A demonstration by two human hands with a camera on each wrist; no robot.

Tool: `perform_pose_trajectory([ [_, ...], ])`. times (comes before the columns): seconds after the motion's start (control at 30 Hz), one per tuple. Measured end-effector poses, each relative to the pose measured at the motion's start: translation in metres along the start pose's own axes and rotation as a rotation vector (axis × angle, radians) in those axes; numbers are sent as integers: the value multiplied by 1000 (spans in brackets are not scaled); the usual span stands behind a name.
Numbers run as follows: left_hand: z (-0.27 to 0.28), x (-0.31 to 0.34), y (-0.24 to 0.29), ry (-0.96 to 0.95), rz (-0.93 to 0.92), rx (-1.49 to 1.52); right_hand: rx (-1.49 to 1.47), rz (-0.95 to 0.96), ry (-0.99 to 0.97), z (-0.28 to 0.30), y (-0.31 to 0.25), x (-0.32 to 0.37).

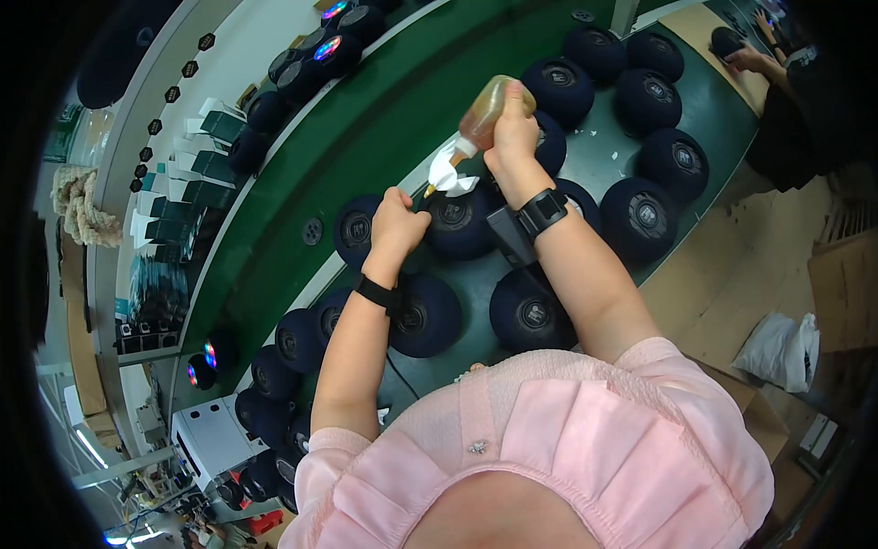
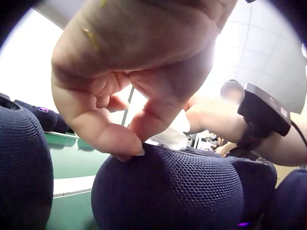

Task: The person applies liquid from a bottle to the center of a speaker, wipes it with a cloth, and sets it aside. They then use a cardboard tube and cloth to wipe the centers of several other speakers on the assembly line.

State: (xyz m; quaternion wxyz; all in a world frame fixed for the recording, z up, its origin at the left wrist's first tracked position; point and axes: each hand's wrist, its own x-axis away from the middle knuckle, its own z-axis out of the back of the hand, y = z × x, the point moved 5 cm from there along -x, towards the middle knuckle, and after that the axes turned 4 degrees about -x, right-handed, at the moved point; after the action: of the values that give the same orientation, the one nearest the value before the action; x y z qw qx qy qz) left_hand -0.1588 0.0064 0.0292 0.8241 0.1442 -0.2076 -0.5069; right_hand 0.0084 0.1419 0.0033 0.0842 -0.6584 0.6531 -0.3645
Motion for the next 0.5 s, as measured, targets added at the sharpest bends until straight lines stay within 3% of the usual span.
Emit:
perform_pose_trajectory([
  [0.13, -20, -8, -28, -171, 116, 171, -204, -115, 54, 8, -18, 0],
  [0.23, -6, -8, -24, -203, 42, 232, -352, -382, 90, 7, -27, 7],
  [0.27, 3, -8, -17, -63, -60, 149, -410, -408, 71, 5, -30, 6],
  [0.3, 4, -8, -13, -63, -61, 150, -409, -407, 70, 5, -32, 7],
  [0.4, 13, -6, 27, 277, -642, -1, -413, -424, 100, -1, -43, 21],
  [0.43, 11, -10, 31, 283, -643, 2, -409, -422, 95, -2, -43, 22],
  [0.5, -4, -16, 42, 97, -759, -110, -355, -330, 83, -3, -48, 21],
])
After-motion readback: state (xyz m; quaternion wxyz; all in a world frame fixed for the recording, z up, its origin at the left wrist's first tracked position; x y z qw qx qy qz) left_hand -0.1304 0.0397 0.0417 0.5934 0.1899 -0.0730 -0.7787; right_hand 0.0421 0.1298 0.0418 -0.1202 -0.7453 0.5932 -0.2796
